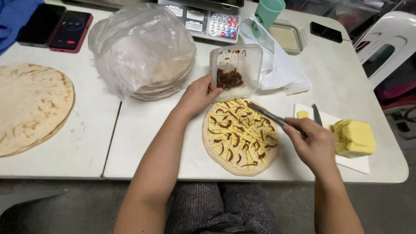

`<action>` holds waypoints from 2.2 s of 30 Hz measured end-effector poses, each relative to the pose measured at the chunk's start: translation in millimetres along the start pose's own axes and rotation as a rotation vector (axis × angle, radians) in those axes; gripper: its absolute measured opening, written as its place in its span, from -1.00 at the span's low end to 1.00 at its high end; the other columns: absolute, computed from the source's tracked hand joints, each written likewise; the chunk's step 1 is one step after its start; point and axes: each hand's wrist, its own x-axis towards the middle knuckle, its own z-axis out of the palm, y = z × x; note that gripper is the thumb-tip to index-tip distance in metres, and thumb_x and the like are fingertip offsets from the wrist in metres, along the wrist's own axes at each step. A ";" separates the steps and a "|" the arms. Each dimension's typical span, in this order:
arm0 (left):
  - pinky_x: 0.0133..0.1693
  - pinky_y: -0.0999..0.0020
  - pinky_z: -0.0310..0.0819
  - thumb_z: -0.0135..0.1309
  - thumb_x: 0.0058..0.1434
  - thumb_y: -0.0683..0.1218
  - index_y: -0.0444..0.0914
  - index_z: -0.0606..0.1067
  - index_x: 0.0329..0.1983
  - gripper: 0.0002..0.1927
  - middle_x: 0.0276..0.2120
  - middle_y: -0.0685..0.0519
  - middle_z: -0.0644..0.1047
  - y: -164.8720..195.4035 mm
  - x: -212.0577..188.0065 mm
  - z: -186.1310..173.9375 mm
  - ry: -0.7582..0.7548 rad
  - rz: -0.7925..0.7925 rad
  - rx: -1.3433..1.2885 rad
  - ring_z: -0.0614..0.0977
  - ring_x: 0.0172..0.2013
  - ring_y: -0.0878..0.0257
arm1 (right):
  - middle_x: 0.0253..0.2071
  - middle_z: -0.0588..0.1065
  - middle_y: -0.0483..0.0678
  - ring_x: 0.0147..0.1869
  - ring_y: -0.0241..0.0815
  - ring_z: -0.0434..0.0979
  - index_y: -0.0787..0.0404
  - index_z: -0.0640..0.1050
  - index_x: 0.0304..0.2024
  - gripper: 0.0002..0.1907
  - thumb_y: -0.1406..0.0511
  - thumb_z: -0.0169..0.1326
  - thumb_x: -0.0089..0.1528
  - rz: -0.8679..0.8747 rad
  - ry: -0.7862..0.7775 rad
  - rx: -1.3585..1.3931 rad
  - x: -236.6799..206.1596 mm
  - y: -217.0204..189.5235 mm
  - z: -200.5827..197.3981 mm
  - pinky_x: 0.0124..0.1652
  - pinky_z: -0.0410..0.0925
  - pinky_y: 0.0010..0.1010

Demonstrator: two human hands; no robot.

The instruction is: The person drizzles chocolate sauce over a cheese-topped flatbread using tongs, then stacks flatbreads from a plastic-wrapped pile. They then place cheese sticks by hand around the edge of a flatbread, cutting and positioning them with a knife.

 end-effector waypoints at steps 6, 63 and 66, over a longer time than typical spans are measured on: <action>-0.21 0.14 0.49 0.21 0.25 0.07 -0.31 0.44 -0.27 -0.65 -0.32 -0.11 0.59 3.4 -1.2 -0.7 0.000 0.012 0.020 0.62 -0.28 0.01 | -0.26 0.64 -0.07 -0.38 -0.13 0.62 0.10 0.72 -0.16 -0.78 0.15 0.26 0.26 -0.176 0.102 -0.119 55.4 8.6 61.1 -0.33 0.45 -0.33; -0.22 0.13 0.48 0.21 0.24 0.07 -0.31 0.43 -0.29 -0.65 -0.34 -0.12 0.58 7.6 -6.4 9.5 -0.007 0.019 0.020 0.62 -0.29 -0.01 | -0.42 0.63 -0.04 -0.46 -0.17 0.60 0.07 0.72 -0.14 -0.68 0.04 0.23 0.21 0.135 -0.154 -0.336 -31.0 36.3 -31.5 -0.39 0.42 -0.31; -0.21 0.13 0.48 0.21 0.24 0.08 -0.31 0.43 -0.27 -0.64 -0.34 -0.12 0.59 12.9 -8.8 7.1 -0.020 -0.020 0.016 0.63 -0.28 -0.01 | -0.41 0.62 -0.04 -0.46 -0.18 0.59 0.09 0.72 -0.13 -0.69 0.06 0.23 0.23 0.105 -0.082 -0.278 -27.2 30.1 -37.0 -0.39 0.42 -0.33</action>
